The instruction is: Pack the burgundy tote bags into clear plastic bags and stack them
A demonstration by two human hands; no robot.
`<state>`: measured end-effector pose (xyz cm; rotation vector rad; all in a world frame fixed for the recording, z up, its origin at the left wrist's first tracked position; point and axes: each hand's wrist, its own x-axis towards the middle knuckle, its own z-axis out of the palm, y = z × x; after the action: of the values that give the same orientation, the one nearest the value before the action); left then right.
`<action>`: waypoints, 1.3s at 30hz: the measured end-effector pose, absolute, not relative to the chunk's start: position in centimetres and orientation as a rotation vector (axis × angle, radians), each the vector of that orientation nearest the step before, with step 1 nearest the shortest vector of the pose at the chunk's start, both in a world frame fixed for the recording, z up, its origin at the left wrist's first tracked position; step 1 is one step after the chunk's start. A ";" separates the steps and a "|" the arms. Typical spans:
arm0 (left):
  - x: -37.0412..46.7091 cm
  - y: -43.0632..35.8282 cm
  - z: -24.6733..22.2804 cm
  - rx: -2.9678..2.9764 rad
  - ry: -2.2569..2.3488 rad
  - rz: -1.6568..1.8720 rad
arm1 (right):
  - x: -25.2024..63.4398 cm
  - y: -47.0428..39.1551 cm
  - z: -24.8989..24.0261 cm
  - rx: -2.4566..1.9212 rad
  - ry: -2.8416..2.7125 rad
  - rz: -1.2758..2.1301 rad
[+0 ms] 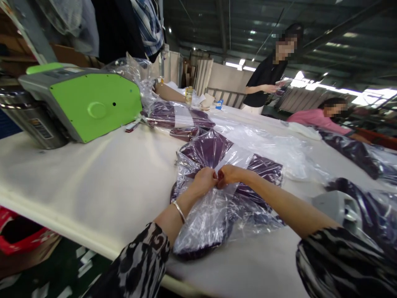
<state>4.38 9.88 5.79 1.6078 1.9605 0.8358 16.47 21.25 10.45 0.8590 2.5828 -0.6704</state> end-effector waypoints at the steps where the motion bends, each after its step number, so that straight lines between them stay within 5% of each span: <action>1: 4.4 9.9 5.7 1.606 1.959 0.834 | 16.5 21.5 10.3 0.861 2.578 -0.635; 15: 4.5 10.3 6.4 1.611 2.009 0.749 | 17.5 19.2 10.6 1.089 2.686 -0.010; 23: 4.5 10.3 6.5 1.616 2.015 0.748 | 21.5 22.9 8.4 1.084 2.851 -0.599; 30: 4.5 10.2 6.4 1.614 2.018 0.731 | 21.9 21.6 5.8 1.347 2.924 -0.449; 35: 4.5 10.3 6.2 1.625 2.028 0.731 | 27.0 20.9 10.0 1.637 3.088 -0.622; 39: 4.4 10.3 6.0 1.652 2.027 0.759 | 40.4 20.2 13.6 2.375 2.939 -0.598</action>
<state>4.37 10.32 5.96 1.6518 2.0275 0.7589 40.42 20.17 13.56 2.3747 2.9391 -0.5984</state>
